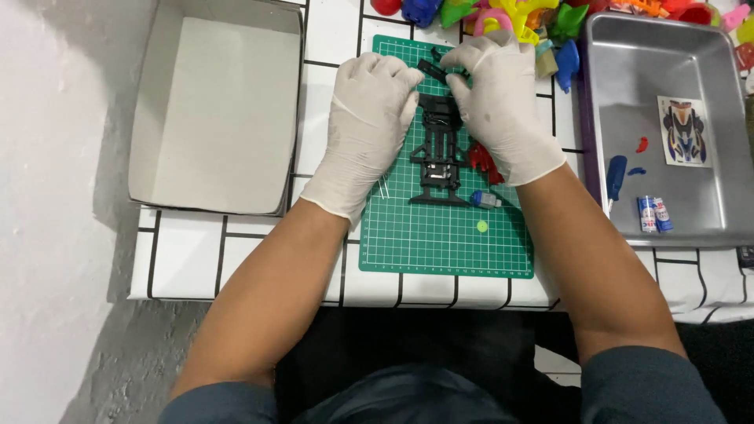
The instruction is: The person assembles a model vehicle on a green cutting mat, handling black and red plastic parts. They apply glue to a small component and attach it to the main chassis, then insert a battery pack into the assembly. The person uses a screwdriver to tighten screws on the battery compartment.
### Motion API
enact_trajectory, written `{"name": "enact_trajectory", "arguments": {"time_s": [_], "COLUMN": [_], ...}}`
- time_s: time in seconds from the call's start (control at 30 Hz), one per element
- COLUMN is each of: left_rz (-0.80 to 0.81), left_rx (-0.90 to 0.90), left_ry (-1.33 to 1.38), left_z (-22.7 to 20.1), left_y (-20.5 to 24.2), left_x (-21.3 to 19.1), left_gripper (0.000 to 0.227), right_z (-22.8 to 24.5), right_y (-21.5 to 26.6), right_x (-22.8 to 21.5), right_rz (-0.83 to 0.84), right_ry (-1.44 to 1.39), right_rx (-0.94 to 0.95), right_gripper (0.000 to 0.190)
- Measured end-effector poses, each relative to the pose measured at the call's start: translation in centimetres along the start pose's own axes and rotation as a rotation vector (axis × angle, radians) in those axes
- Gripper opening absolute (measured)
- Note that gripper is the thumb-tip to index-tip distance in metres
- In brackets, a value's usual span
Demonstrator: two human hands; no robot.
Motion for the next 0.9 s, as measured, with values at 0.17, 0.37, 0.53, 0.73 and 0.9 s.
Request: {"name": "enact_trajectory", "arguments": {"time_s": [0.17,0.37,0.53,0.73,0.9], "left_rz": [0.064,0.076,0.081,-0.098,-0.046], "left_rx": [-0.058,-0.073,0.003,0.179,0.09], "left_ry": [-0.016,-0.028,0.067,0.19,0.596], "left_z": [0.8,0.5,-0.2,-1.9,-1.4], "left_y": [-0.3,-0.6,-1.0,-0.8,-0.6], "left_x": [1.2,1.7,0.8,-1.2,-0.5], "left_gripper": [0.016,0.031,0.056,0.019,0.018], "right_z": [0.1,0.1,1.7,2.0,1.9], "right_y": [-0.9,-0.5,1.1,3.0,4.7], "right_x": [0.9,-0.3,-5.6,-6.6,-8.2], "right_rz": [0.019,0.001,0.043,0.287,0.037], "right_ry": [0.013,-0.098,-0.546,-0.856,-0.709], "right_rx": [0.016,0.007,-0.004,0.165,-0.013], "right_gripper": [0.017,0.015,0.016,0.015,0.019]}}
Point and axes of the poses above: each hand's wrist, its own y-axis away from the middle knuckle, its own x-axis out of the palm, z = x × y, the point moved 8 cm from there along -y, towards the middle knuckle, and after that the axes turned 11 degrees about z, right-handed, at the moved point
